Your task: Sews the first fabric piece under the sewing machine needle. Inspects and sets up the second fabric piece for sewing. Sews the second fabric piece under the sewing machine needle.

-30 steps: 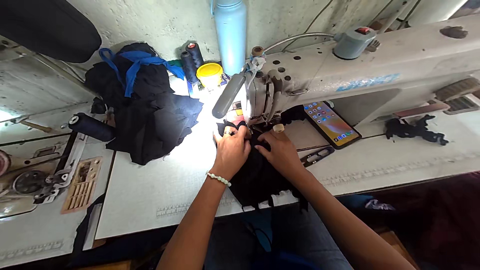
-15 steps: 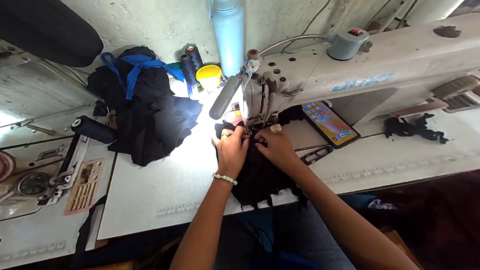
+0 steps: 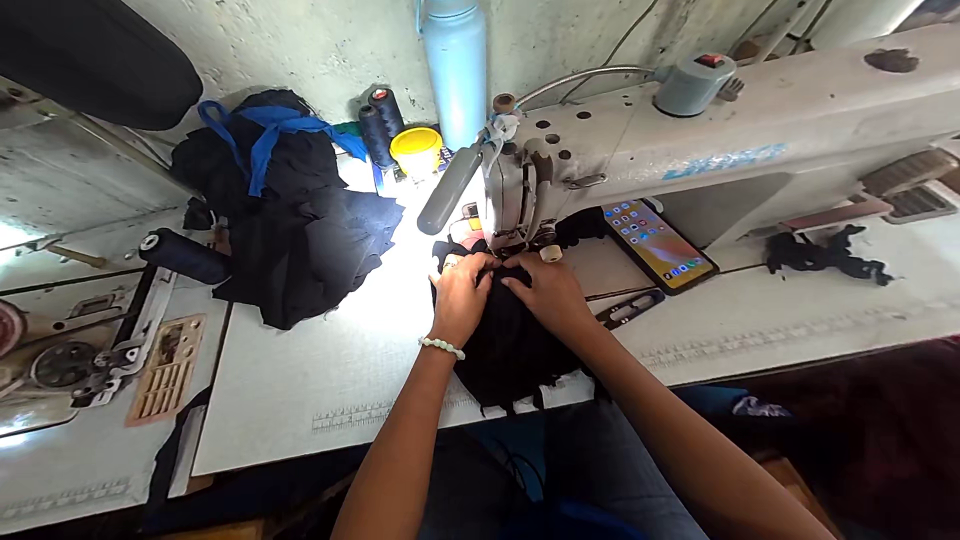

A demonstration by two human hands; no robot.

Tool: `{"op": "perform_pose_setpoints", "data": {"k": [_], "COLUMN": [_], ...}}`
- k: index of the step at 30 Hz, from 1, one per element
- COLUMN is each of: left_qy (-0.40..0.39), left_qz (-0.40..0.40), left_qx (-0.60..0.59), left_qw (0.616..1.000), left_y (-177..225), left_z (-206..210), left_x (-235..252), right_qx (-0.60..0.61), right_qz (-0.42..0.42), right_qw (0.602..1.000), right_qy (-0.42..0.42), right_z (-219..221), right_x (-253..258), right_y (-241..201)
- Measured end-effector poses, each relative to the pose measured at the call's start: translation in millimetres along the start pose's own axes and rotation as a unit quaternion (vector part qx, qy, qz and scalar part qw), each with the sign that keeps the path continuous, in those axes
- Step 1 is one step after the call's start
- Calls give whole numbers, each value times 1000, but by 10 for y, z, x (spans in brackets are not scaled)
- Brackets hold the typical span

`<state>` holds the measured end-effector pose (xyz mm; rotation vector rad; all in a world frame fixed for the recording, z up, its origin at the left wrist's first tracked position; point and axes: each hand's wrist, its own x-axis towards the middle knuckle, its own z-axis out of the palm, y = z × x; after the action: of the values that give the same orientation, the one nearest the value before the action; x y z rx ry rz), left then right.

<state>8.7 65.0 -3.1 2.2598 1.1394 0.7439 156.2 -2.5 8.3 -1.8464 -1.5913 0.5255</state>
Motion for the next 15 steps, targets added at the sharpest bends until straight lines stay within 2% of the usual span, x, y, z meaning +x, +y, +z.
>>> {"op": "perform_pose_setpoints", "data": {"k": [5, 12, 15], "left_qy": [8, 72, 65], "left_qz": [35, 83, 100], "left_qx": [48, 123, 114], "left_qw": [998, 986, 986], "left_y": [7, 58, 11], "left_z": [23, 81, 47], "left_x": [-4, 12, 23], "right_qx": [12, 2, -33], "right_qz": [-35, -45, -82], "right_qw": [996, 994, 990], "right_qy": [78, 96, 109], "right_z": [145, 146, 147], "right_x": [-51, -25, -102], "right_y": [75, 82, 96]}}
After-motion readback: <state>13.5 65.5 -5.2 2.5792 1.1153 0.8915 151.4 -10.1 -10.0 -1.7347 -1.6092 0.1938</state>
